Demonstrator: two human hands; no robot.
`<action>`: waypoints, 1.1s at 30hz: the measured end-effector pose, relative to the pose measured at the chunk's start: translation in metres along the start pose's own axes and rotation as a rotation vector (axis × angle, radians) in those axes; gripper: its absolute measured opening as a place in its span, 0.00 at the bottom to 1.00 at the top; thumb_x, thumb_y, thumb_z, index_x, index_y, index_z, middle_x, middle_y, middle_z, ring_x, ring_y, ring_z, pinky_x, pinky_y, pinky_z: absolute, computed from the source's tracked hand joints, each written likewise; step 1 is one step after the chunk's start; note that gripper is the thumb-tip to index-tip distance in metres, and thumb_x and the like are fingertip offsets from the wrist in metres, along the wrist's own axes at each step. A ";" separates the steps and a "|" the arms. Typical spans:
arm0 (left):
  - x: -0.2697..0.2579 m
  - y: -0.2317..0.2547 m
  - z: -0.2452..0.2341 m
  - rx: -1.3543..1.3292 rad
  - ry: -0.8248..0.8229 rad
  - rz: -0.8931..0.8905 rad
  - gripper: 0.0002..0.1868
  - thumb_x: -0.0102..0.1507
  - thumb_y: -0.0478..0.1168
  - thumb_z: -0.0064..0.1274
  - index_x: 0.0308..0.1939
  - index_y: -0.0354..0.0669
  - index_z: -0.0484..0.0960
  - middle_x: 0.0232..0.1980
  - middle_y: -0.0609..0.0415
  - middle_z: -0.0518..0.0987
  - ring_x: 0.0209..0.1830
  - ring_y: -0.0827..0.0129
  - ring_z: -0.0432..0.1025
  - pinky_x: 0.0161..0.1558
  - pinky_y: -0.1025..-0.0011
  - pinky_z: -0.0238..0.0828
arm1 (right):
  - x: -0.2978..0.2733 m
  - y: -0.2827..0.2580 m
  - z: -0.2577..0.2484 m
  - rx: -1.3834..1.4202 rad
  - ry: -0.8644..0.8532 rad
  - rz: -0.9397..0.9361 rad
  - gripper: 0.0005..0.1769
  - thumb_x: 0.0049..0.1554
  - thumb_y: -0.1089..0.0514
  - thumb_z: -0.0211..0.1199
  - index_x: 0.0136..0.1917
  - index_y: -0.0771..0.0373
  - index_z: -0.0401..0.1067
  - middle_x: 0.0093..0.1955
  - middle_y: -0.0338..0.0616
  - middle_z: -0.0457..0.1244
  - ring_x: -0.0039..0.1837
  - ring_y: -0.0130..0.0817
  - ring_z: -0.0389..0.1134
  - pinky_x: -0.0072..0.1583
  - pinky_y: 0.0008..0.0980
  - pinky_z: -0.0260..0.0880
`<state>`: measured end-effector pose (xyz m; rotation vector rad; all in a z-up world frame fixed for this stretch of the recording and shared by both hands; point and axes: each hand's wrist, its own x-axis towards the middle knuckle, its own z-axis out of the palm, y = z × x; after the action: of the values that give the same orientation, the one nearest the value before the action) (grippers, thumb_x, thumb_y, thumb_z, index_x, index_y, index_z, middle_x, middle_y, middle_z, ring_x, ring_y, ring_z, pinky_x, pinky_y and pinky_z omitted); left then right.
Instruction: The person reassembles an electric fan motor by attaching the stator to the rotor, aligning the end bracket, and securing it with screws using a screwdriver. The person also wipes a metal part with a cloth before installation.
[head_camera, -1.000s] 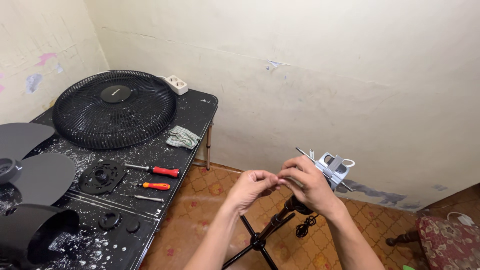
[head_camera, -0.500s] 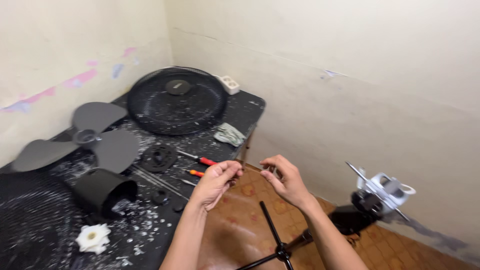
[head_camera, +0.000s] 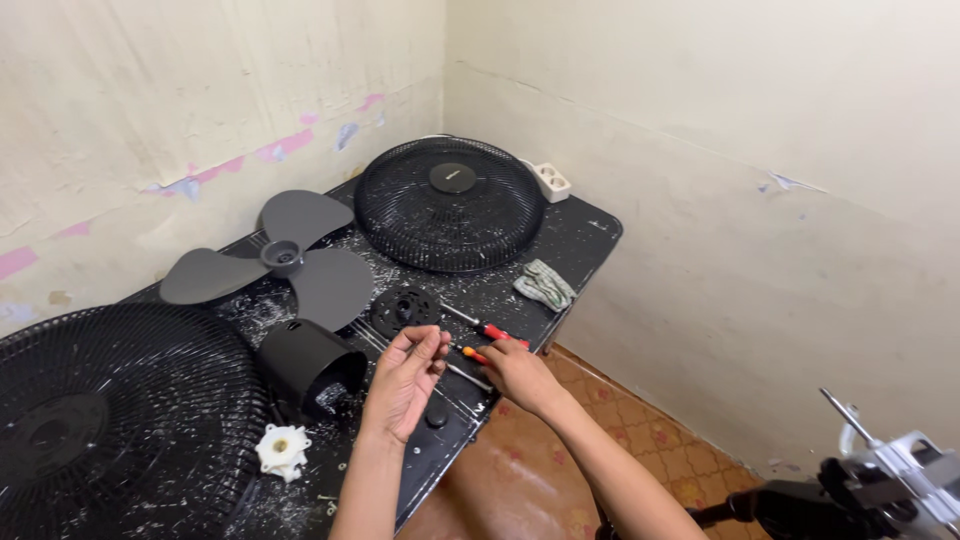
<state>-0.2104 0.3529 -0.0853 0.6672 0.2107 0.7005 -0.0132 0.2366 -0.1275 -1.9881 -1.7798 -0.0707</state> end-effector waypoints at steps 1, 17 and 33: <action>0.001 0.000 -0.004 -0.026 -0.001 0.002 0.05 0.65 0.37 0.58 0.44 0.42 0.83 0.46 0.54 0.82 0.44 0.74 0.73 0.46 0.77 0.68 | 0.005 0.001 0.006 -0.018 -0.023 0.014 0.20 0.55 0.57 0.65 0.61 0.60 0.73 0.57 0.53 0.66 0.61 0.51 0.67 0.58 0.46 0.70; 0.008 -0.020 -0.018 -0.375 -0.095 -0.085 0.09 0.64 0.38 0.58 0.47 0.39 0.83 0.43 0.53 0.81 0.44 0.68 0.74 0.45 0.75 0.72 | -0.004 -0.006 -0.018 0.205 0.251 0.083 0.23 0.55 0.65 0.65 0.65 0.63 0.71 0.46 0.48 0.66 0.47 0.42 0.69 0.49 0.37 0.72; 0.030 -0.158 0.132 0.192 -0.490 -0.359 0.10 0.69 0.40 0.54 0.51 0.39 0.82 0.42 0.58 0.82 0.43 0.77 0.73 0.47 0.77 0.68 | -0.189 -0.043 -0.243 0.032 0.351 0.256 0.22 0.55 0.66 0.65 0.63 0.63 0.72 0.47 0.42 0.68 0.41 0.29 0.70 0.40 0.27 0.71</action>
<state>-0.0528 0.2177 -0.0817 0.9355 -0.0577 0.1609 -0.0195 -0.0272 0.0372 -2.0172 -1.2932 -0.2871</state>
